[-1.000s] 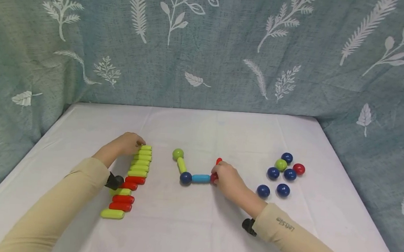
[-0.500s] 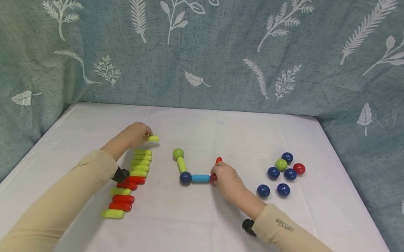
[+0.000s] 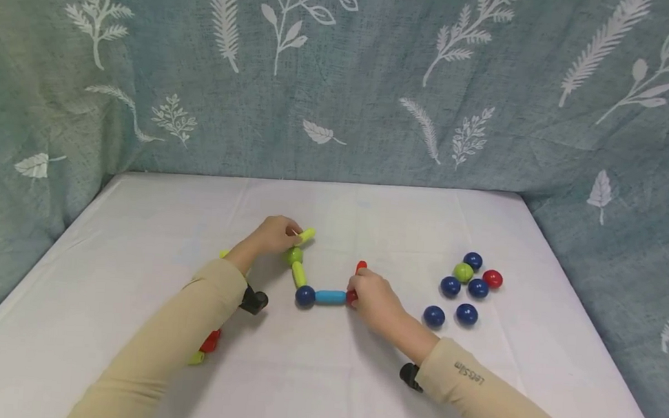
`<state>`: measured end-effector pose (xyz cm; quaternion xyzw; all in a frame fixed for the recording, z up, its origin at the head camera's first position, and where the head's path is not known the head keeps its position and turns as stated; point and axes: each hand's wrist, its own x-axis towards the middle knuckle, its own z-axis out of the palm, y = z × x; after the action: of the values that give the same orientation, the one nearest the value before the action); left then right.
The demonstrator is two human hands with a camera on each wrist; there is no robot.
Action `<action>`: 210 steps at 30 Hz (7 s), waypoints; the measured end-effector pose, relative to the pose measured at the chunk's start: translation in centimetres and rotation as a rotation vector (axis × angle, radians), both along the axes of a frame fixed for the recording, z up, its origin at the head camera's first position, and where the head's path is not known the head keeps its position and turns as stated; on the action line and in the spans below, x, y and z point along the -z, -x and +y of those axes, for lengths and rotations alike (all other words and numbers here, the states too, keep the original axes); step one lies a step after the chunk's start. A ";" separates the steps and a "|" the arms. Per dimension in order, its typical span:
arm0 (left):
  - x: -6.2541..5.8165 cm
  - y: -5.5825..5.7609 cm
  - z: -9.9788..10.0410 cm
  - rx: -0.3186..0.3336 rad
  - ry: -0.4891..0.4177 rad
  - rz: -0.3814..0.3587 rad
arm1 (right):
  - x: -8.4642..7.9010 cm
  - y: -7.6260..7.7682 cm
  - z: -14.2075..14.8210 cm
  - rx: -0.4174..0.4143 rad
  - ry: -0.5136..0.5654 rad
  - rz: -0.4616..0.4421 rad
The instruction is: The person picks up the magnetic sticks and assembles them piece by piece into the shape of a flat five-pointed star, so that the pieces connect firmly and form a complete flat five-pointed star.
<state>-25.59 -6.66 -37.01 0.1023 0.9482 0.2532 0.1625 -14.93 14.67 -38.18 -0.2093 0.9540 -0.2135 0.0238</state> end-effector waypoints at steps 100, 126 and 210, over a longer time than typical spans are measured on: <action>2.2 -3.4 1.0 -0.107 -0.186 0.154 | 0.1 10.4 2.3 0.247 0.244 -0.318; 2.1 -3.6 1.1 -0.101 -0.136 0.141 | 0.0 12.0 -1.6 0.063 0.204 -0.381; -2.5 -7.0 -4.4 0.122 0.166 0.233 | -0.8 6.5 2.8 0.120 0.070 -0.254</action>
<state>-18.63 -11.05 -34.50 0.1746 0.9703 0.1498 0.0742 -21.46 17.46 -37.39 -0.1240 0.9460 -0.2724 0.1244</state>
